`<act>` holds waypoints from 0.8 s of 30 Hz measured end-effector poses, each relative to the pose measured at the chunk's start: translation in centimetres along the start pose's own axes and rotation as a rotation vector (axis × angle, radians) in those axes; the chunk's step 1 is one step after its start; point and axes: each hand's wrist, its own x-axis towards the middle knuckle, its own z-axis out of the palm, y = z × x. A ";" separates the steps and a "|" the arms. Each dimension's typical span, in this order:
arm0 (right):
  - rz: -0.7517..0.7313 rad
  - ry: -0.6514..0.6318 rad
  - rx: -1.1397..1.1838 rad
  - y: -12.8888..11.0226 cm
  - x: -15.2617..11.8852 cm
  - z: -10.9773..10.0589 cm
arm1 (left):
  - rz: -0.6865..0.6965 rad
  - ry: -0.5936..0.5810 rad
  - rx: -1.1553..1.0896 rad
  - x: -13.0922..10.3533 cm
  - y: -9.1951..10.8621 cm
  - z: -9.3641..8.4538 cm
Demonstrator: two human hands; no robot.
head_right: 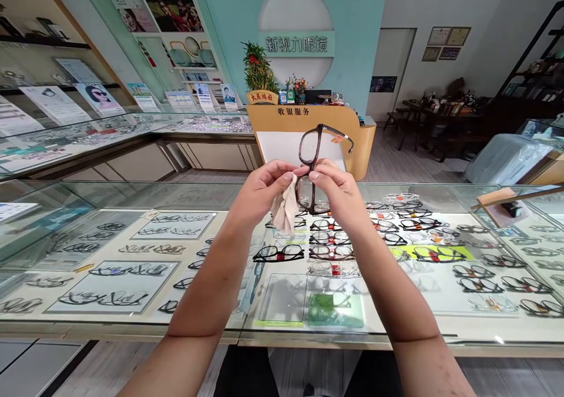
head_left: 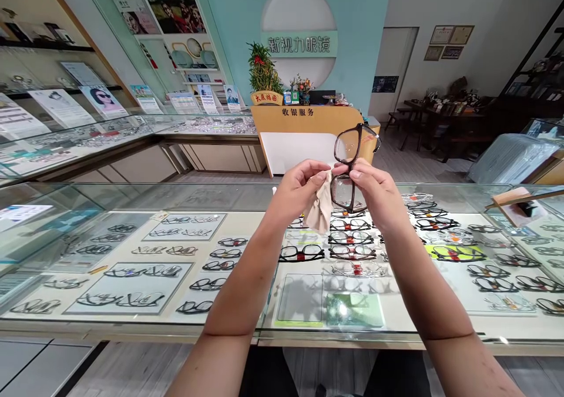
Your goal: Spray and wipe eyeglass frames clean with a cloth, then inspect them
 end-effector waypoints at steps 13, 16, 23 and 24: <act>0.073 0.003 0.068 1.0 0.3 0.3 | -0.111 0.087 -0.308 0.9 -1.2 0.9; 0.083 0.034 0.101 1.3 0.5 0.1 | -0.118 0.042 -0.303 0.6 -0.6 1.1; 0.096 0.047 0.112 1.4 0.7 -0.3 | -0.181 -0.178 -0.286 0.4 0.1 0.9; 0.091 0.052 0.119 1.4 0.7 -0.3 | -0.184 -0.178 -0.283 0.5 0.1 0.9</act>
